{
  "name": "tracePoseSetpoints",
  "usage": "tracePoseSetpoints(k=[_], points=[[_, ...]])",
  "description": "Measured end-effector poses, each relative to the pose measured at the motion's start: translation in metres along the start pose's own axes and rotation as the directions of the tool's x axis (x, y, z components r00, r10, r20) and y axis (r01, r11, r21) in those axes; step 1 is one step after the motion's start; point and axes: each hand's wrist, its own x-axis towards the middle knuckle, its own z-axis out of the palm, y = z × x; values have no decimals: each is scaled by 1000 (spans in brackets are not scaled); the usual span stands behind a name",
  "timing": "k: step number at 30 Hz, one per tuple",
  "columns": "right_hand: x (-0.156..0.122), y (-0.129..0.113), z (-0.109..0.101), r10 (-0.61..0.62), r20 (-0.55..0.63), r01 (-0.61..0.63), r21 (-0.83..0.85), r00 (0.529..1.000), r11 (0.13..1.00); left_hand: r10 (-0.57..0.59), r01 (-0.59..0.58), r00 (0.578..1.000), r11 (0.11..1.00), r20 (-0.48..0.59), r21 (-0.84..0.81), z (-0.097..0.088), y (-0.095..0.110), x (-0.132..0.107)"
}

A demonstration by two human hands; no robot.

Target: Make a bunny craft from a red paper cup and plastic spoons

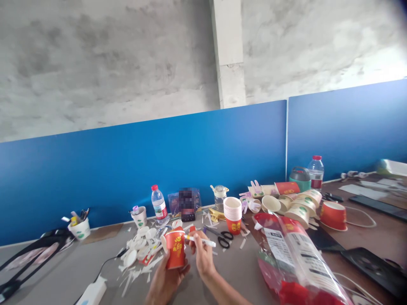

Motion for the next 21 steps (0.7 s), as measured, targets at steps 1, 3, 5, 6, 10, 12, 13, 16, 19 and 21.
tracePoseSetpoints(k=[1, 3, 5, 6, 10, 12, 13, 16, 19, 21], points=[[1, 2, 0, 1, -20, -1, -3, 1000, 1000, 2, -2, 1000, 1000, -2, -4, 1, 0, -1], [2, 4, -1, 2, -58, -2, -6, 998, 1000, 1, -1, 1000, 1000, -5, -13, 2, 1, -2], [4, 7, -3, 0, -73, 0, 4, 997, 1000, -1, 1, 1000, 1000, -4, -20, 4, 3, -4], [5, 8, -4, -2, -71, 3, 15, 997, 1000, 1, -1, 1000, 1000, -2, -22, 4, 3, -5], [10, 14, -7, -13, -85, 18, 54, 996, 998, 0, 0, 1000, 1000, 31, -16, 4, 4, -4], [11, 18, -7, 9, -59, -6, 60, 998, 998, -4, 4, 998, 1000, 59, -6, 2, 3, -4], [12, 20, -8, 27, -24, -25, 59, 999, 998, -3, 3, 997, 1000, 81, -2, 0, 3, -4], [11, 23, -7, 72, 114, -78, 52, 991, 996, -5, 3, 989, 1000, 147, 13, -2, 1, -5], [12, 23, -7, 91, 180, -101, 43, 979, 994, -53, 45, 986, 997, 156, 54, -2, -1, -6], [15, 21, -10, 44, 148, -46, 10, 988, 999, -72, 61, 991, 994, 116, 91, -1, -4, -5]])
